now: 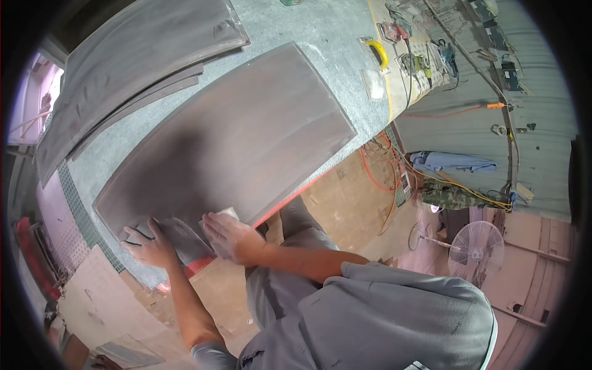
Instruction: The person sands the surface and edges of several shaped wood panels by hand using a sanding block and a piece of sandpaper. The person wipes the dust off the panels with a cloth and stacks them together.
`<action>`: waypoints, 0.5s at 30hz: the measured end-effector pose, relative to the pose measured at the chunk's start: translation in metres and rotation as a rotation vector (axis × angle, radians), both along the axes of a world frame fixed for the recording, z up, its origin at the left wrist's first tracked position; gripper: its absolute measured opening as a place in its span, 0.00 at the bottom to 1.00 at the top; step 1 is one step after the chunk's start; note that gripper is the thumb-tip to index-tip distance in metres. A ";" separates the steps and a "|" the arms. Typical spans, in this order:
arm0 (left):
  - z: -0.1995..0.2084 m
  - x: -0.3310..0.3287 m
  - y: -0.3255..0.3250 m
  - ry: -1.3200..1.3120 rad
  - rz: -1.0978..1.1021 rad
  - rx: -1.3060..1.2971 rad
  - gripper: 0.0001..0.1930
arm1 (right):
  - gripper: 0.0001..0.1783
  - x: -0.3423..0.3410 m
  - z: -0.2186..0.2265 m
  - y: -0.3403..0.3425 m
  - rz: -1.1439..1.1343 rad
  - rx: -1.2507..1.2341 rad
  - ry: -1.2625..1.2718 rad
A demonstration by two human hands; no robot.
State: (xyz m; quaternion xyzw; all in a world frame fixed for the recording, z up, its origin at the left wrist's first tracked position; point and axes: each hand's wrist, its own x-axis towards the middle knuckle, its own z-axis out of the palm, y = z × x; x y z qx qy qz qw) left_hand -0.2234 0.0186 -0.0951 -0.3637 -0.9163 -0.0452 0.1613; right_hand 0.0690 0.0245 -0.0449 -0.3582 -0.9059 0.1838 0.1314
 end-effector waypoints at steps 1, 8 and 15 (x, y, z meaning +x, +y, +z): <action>-0.002 0.001 0.006 -0.019 -0.036 -0.012 0.45 | 0.38 0.016 -0.025 0.004 0.007 0.161 -0.112; -0.011 -0.004 -0.009 -0.058 -0.034 -0.015 0.50 | 0.37 0.334 -0.009 0.172 -0.748 -0.013 -0.021; 0.004 0.005 -0.010 -0.145 -0.002 0.036 0.53 | 0.44 0.081 -0.005 0.029 -0.038 -0.055 -0.136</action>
